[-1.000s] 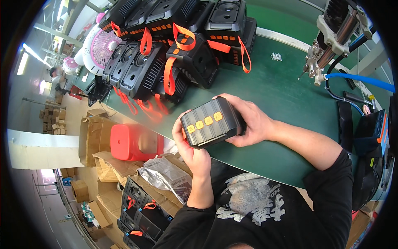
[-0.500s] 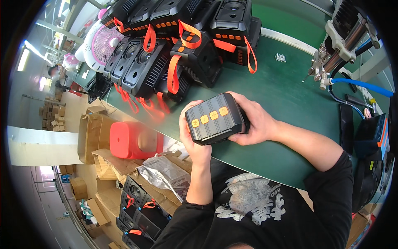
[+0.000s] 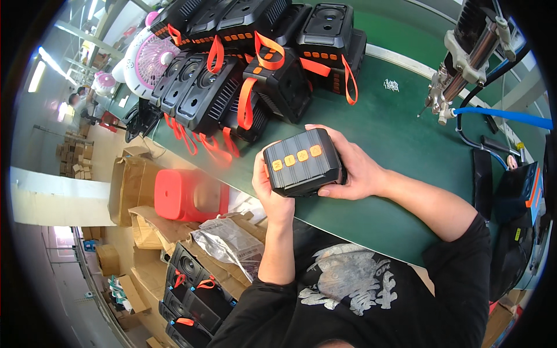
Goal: Inspecting and assembling portable speakers on a workshop production line.
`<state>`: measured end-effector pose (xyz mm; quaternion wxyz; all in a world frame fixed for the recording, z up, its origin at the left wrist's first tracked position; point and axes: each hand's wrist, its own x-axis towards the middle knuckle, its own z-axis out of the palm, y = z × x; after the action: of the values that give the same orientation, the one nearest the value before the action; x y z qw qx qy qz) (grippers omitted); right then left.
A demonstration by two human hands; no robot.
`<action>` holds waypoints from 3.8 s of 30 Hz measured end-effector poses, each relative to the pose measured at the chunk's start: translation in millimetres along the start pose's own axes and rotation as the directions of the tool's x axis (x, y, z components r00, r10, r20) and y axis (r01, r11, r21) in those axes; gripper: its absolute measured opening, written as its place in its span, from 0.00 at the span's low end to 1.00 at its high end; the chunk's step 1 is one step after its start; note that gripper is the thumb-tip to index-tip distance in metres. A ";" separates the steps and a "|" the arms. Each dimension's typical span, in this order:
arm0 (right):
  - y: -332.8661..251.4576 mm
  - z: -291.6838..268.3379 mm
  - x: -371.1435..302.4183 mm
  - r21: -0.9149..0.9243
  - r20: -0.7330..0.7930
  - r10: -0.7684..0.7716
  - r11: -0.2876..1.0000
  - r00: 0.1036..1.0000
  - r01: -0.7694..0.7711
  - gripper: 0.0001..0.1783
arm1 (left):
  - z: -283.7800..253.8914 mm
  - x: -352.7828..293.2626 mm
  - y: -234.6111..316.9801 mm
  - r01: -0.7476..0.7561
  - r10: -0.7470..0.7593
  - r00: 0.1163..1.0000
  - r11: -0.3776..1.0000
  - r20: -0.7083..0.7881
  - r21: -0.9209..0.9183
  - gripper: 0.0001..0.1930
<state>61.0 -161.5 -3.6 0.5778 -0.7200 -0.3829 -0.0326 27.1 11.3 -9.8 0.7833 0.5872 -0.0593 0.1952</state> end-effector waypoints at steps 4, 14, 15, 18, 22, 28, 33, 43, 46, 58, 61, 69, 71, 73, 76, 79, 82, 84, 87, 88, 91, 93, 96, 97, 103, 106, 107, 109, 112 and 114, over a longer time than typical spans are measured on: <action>-3.6 -2.2 -1.5 -0.017 0.005 0.030 0.999 1.000 -0.029 0.53 | 3.6 -1.0 -3.9 0.031 -0.037 0.998 0.995 -0.056 -0.100 0.13; 1.9 5.5 -2.9 0.216 0.018 0.160 0.963 0.987 -0.160 0.56 | -2.6 1.9 -9.3 0.020 -0.015 0.996 0.998 0.091 -0.059 0.25; 2.9 5.6 -3.2 0.215 0.020 0.167 0.962 0.986 -0.167 0.56 | -1.9 1.6 -9.4 0.036 -0.028 0.995 0.995 0.093 -0.088 0.26; 3.9 6.1 -3.1 0.243 0.021 0.177 0.954 0.984 -0.177 0.57 | -1.5 1.0 -9.3 0.055 -0.040 0.993 0.989 0.107 -0.136 0.27; -0.3 6.9 -1.6 0.255 0.017 0.164 0.953 0.986 -0.163 0.58 | -1.3 0.9 -10.8 0.041 -0.022 0.993 0.984 0.114 -0.171 0.28; -4.8 8.6 -0.5 0.315 0.035 0.172 0.933 0.984 -0.175 0.60 | -1.7 -0.8 -12.6 0.019 0.000 0.994 0.987 0.114 -0.161 0.27; -2.5 8.6 -0.4 0.275 0.026 0.151 0.949 0.988 -0.153 0.60 | -1.2 -2.2 -12.4 0.006 0.006 0.996 0.992 0.093 -0.126 0.27; -2.4 8.1 -2.1 0.315 0.036 0.148 0.937 0.988 -0.151 0.60 | 1.7 -3.6 -10.9 -0.014 0.017 0.999 0.997 0.044 -0.071 0.23; 0.3 8.5 -1.6 0.338 0.011 0.122 0.934 0.992 -0.119 0.61 | 3.3 -4.4 -10.1 -0.019 0.024 0.999 0.996 0.044 -0.092 0.23; 1.8 8.7 -2.2 0.363 0.039 0.135 0.921 0.990 -0.140 0.58 | 0.4 -5.1 -13.6 -0.011 0.020 0.997 0.991 0.069 -0.132 0.27; 0.6 7.4 -0.3 0.271 0.035 0.144 0.951 0.989 -0.149 0.58 | -0.3 -4.6 -11.5 -0.011 0.020 0.997 0.994 0.080 -0.111 0.28; -3.6 5.2 3.0 0.262 0.054 0.130 0.955 0.990 -0.140 0.56 | -1.0 -0.8 -6.8 -0.089 0.087 0.996 0.980 0.020 0.177 0.22; -4.4 5.5 3.2 0.285 0.062 0.156 0.944 0.986 -0.167 0.55 | -1.7 -1.5 -6.3 -0.081 0.078 0.997 0.980 0.021 0.181 0.23; -5.0 5.2 2.3 0.312 0.071 0.185 0.929 0.980 -0.198 0.55 | -2.8 -0.9 -6.8 -0.101 0.096 0.995 0.976 0.034 0.192 0.23; -4.1 4.7 2.0 0.323 0.078 0.204 0.921 0.976 -0.218 0.54 | -2.5 -2.1 -7.8 -0.093 0.088 0.996 0.979 0.034 0.182 0.23; -1.9 5.1 3.7 0.313 0.076 0.175 0.931 0.982 -0.190 0.54 | -1.6 -2.9 -8.0 -0.081 0.079 0.997 0.982 0.021 0.170 0.23; -1.1 6.4 2.4 0.390 0.081 0.221 0.890 0.972 -0.235 0.55 | -1.4 -4.7 -7.0 -0.081 0.080 0.997 0.973 0.016 0.214 0.17; -0.2 6.2 1.0 0.407 0.084 0.238 0.878 0.968 -0.251 0.56 | -0.6 -6.1 -6.5 -0.072 0.075 0.997 0.977 -0.007 0.198 0.14; 3.2 4.5 0.9 0.326 0.076 0.209 0.919 0.975 -0.222 0.56 | 0.4 -3.8 -7.0 -0.111 0.114 0.994 0.969 0.001 0.219 0.12; 4.0 4.1 0.4 0.351 0.101 0.248 0.897 0.963 -0.268 0.57 | 0.7 -4.1 -6.7 -0.112 0.113 0.994 0.974 0.005 0.197 0.12; 6.2 3.7 -0.4 0.319 0.104 0.246 0.909 0.964 -0.267 0.58 | -0.7 -4.9 -5.0 -0.106 0.103 0.994 0.971 0.022 0.214 0.12; 7.5 2.0 -0.4 0.278 0.121 0.257 0.919 0.959 -0.281 0.59 | -1.7 -5.2 -4.8 -0.102 0.097 0.995 0.969 0.034 0.224 0.12; 8.0 2.3 -1.3 0.290 0.124 0.270 0.910 0.955 -0.295 0.59 | -4.3 -6.7 -4.5 -0.099 0.088 0.994 0.973 0.058 0.211 0.14; 8.0 2.9 -1.5 0.310 0.132 0.289 0.897 0.948 -0.316 0.59 | -4.3 -7.8 -4.6 -0.078 0.068 0.996 0.983 0.060 0.168 0.16; 9.3 4.2 -2.1 0.343 0.128 0.292 0.884 0.948 -0.319 0.59 | -7.0 -7.6 -6.8 -0.139 0.131 0.986 0.988 0.106 0.065 0.26; 10.1 4.5 -2.2 0.335 0.125 0.289 0.888 0.949 -0.314 0.59 | -8.2 -7.6 -6.7 -0.173 0.165 0.979 0.983 0.118 0.064 0.25; 10.3 4.6 -2.1 0.331 0.124 0.285 0.891 0.951 -0.310 0.59 | -8.0 -7.5 -6.8 -0.190 0.181 0.976 0.980 0.124 0.058 0.25; 9.5 4.4 -2.2 0.323 0.121 0.289 0.893 0.950 -0.313 0.59 | -7.2 -6.5 -7.2 -0.232 0.224 0.964 0.972 0.140 0.038 0.23; 7.9 3.8 -1.0 0.312 0.125 0.295 0.895 0.947 -0.320 0.59 | -6.3 -4.6 -7.1 -0.271 0.265 0.953 0.962 0.146 0.021 0.22; 6.5 3.0 -0.4 0.294 0.114 0.272 0.910 0.956 -0.294 0.59 | -6.4 -4.7 -6.0 -0.240 0.234 0.964 0.970 0.130 0.037 0.23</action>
<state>63.4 -159.3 -10.1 0.6676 -0.6697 -0.2951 0.1368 24.1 14.8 -18.6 0.7333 0.6074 -0.1728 0.2520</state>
